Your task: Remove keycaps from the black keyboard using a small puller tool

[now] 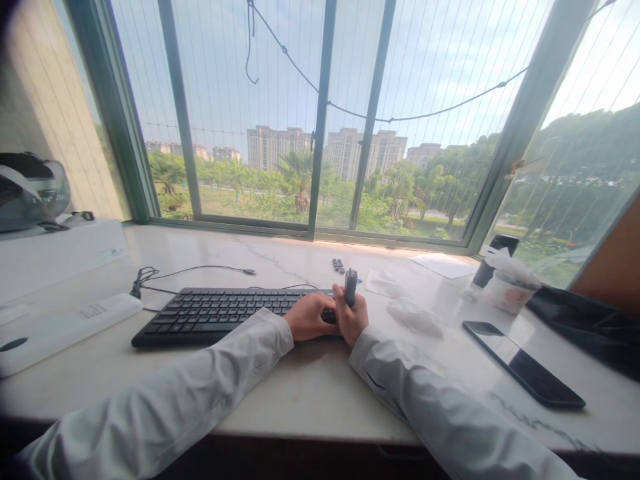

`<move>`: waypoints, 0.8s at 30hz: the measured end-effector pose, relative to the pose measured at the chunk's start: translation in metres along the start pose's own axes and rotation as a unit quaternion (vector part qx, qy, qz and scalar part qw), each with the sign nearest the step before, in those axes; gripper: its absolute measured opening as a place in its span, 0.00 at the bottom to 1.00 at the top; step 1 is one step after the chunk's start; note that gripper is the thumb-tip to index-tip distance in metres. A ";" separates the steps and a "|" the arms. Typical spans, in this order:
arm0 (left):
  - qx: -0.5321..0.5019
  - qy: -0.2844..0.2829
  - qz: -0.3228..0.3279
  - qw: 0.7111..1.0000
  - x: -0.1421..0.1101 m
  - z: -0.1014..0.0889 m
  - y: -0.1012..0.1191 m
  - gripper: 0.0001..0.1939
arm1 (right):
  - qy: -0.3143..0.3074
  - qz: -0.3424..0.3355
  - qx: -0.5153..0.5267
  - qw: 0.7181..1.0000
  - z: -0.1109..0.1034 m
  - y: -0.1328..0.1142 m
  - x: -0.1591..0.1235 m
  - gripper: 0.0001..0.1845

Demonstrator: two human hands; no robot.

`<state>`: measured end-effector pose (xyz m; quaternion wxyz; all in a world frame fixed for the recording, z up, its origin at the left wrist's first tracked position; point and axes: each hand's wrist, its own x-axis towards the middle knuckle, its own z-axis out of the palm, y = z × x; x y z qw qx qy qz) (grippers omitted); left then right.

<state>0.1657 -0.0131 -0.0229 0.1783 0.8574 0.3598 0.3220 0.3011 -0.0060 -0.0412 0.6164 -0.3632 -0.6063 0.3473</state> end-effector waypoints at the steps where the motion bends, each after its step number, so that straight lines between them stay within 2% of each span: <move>1: 0.000 0.000 -0.001 1.000 0.000 0.000 0.000 0.15 | -0.001 -0.001 0.001 1.000 0.000 0.000 0.000 0.25; 6: 0.003 0.000 0.008 1.000 0.000 0.001 -0.001 0.15 | 0.001 -0.001 0.013 1.000 -0.001 0.001 -0.001 0.26; 15: 0.043 -0.007 -0.013 0.999 0.001 0.001 0.001 0.14 | 0.006 0.028 0.047 0.998 0.001 -0.006 -0.001 0.27; 24: 0.056 -0.001 -0.005 0.998 0.000 0.001 0.000 0.15 | 0.001 0.020 0.050 0.999 -0.001 -0.003 -0.001 0.27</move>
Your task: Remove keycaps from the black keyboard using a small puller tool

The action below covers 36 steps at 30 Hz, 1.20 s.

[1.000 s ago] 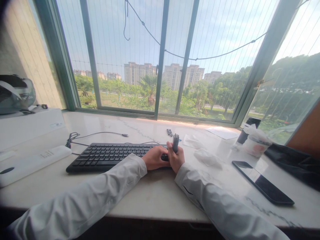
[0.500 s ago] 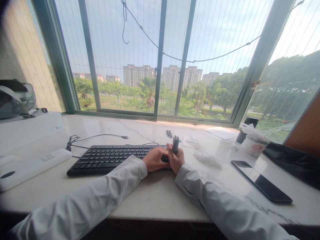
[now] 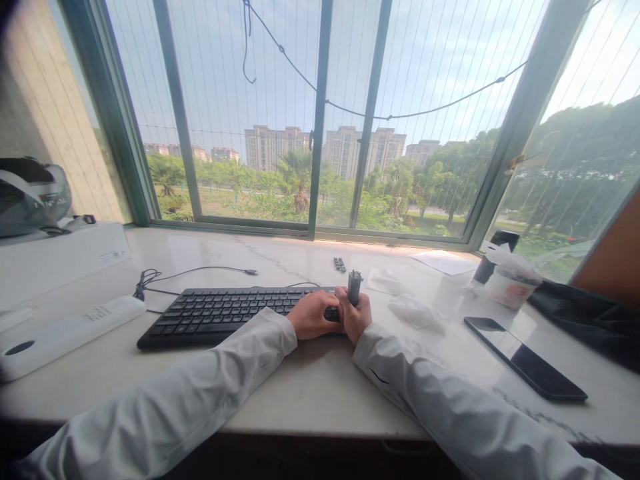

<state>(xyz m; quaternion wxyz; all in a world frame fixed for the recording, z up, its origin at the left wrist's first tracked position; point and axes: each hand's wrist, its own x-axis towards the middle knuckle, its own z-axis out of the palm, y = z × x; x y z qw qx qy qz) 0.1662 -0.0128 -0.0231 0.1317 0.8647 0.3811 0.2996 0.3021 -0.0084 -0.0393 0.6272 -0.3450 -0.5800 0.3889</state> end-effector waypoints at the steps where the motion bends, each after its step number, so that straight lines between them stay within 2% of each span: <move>1: 0.004 0.001 -0.002 1.000 0.000 0.000 0.000 0.15 | 0.001 0.001 0.001 1.000 0.000 0.000 0.000 0.27; 9: 0.040 0.002 -0.008 0.999 -0.001 0.000 0.005 0.12 | -0.009 -0.005 -0.006 1.000 -0.001 0.001 -0.001 0.28; 20: 0.051 -0.008 -0.008 0.999 -0.001 0.000 0.005 0.13 | -0.024 -0.023 -0.010 0.999 -0.003 0.001 -0.004 0.27; 29: 0.024 0.011 -0.012 1.000 -0.001 0.003 0.003 0.15 | 0.033 0.091 0.128 0.987 0.001 -0.013 0.004 0.28; 36: 0.028 0.017 -0.017 0.999 -0.002 0.003 0.003 0.16 | 0.017 0.109 0.165 0.980 -0.003 -0.013 0.010 0.28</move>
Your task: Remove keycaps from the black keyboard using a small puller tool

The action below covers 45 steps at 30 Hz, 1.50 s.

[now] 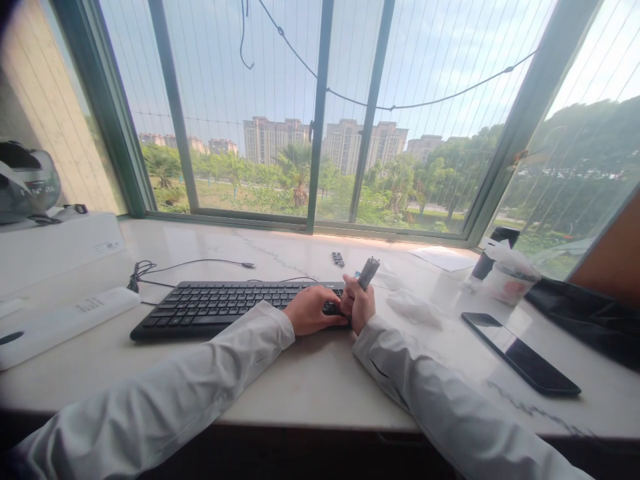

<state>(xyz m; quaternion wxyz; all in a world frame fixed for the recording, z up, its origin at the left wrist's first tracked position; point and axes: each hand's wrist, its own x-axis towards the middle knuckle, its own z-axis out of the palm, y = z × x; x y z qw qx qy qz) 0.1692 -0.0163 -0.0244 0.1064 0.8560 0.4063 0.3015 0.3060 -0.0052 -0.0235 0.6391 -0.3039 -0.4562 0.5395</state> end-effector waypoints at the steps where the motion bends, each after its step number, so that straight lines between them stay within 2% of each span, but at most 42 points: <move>1: 0.000 0.000 0.001 1.000 0.000 0.000 0.000 0.16 | -0.001 0.005 0.008 1.000 -0.001 0.000 0.001 0.28; 8: 0.001 0.002 0.004 1.000 -0.001 0.002 -0.002 0.17 | -0.017 0.054 0.039 0.998 -0.004 -0.005 0.006 0.27; 17: 0.014 0.003 0.000 1.000 -0.002 -0.002 0.001 0.18 | -0.039 0.063 0.022 0.997 -0.009 -0.005 0.011 0.26; 28: 0.052 0.037 0.007 0.998 -0.004 -0.007 0.011 0.18 | -0.007 0.104 0.102 0.989 -0.013 -0.011 0.017 0.25; 33: 0.066 0.040 0.032 0.996 -0.004 -0.008 0.012 0.16 | 0.020 0.130 0.163 0.978 -0.012 -0.016 0.016 0.24; 41: 0.054 0.028 0.032 0.998 -0.004 -0.007 0.011 0.16 | 0.007 0.050 0.199 0.979 -0.018 -0.028 0.018 0.25; 45: 0.054 0.014 0.039 0.998 -0.003 -0.005 0.011 0.14 | -0.001 0.051 0.177 0.983 -0.019 -0.029 0.019 0.25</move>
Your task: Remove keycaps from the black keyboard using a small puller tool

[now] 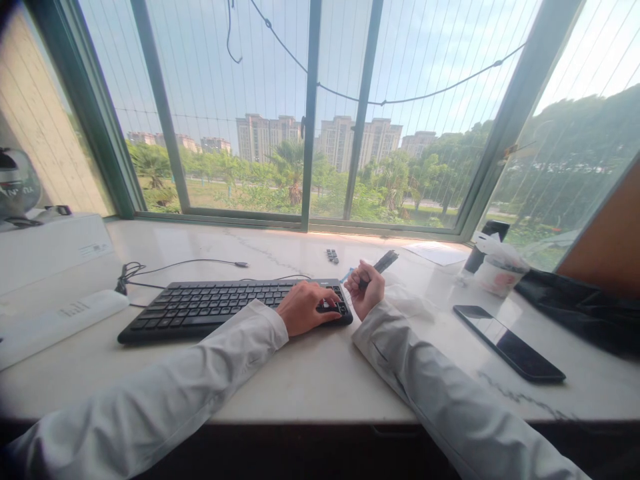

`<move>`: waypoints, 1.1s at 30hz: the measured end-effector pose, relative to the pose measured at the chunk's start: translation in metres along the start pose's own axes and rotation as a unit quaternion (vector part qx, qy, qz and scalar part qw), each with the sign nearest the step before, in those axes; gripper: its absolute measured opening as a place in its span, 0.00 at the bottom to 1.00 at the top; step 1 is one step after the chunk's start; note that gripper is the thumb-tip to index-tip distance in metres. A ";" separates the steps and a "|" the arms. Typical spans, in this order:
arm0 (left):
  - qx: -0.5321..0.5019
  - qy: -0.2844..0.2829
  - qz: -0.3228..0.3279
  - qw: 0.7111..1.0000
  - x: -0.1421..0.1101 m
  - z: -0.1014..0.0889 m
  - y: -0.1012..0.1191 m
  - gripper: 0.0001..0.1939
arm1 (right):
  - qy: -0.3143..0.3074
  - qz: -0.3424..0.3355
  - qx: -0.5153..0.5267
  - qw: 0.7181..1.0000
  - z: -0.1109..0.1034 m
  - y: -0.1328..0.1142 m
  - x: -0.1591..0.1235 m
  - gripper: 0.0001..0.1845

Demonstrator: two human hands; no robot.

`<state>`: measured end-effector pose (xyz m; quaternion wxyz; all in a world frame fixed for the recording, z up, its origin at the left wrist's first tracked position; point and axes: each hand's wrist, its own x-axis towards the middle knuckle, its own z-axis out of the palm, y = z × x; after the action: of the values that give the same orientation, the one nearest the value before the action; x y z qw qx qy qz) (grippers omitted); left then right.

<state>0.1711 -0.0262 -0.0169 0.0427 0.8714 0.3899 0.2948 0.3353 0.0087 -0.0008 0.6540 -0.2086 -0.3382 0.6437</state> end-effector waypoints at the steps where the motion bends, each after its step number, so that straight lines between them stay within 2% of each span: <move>1: -0.001 0.001 0.002 1.000 0.000 0.000 0.000 0.14 | 0.002 0.005 -0.010 1.000 0.000 -0.001 0.001 0.25; 4: -0.005 0.022 0.003 1.000 0.000 0.000 0.000 0.15 | 0.025 0.042 -0.059 0.997 -0.002 -0.005 0.005 0.23; 8: -0.001 0.082 -0.014 0.997 0.001 -0.006 0.001 0.19 | 0.038 0.143 -0.148 0.978 -0.006 -0.010 0.011 0.17; 11: 0.012 0.117 -0.034 0.993 0.001 -0.010 0.002 0.22 | 0.020 0.191 -0.216 0.957 -0.010 -0.007 0.012 0.11; 14: 0.039 0.139 -0.057 0.988 0.000 -0.013 0.004 0.24 | -0.025 0.217 -0.275 0.936 -0.011 -0.002 0.011 0.12; 22: 0.064 0.141 -0.111 0.982 0.000 -0.014 0.006 0.27 | -0.101 0.190 -0.341 0.915 -0.010 0.002 0.005 0.24; 25: 0.053 0.140 -0.111 0.982 0.000 -0.014 0.006 0.27 | -0.100 0.175 -0.361 0.911 -0.010 0.004 0.005 0.28; 33: 0.055 0.158 -0.127 0.978 0.000 -0.017 0.003 0.19 | -0.096 0.144 -0.377 0.910 -0.012 0.004 0.007 0.28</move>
<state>0.1638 -0.0314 -0.0018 -0.0306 0.7581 0.5146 0.3994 0.3407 0.0179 -0.0110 0.3907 -0.4232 -0.5833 0.5727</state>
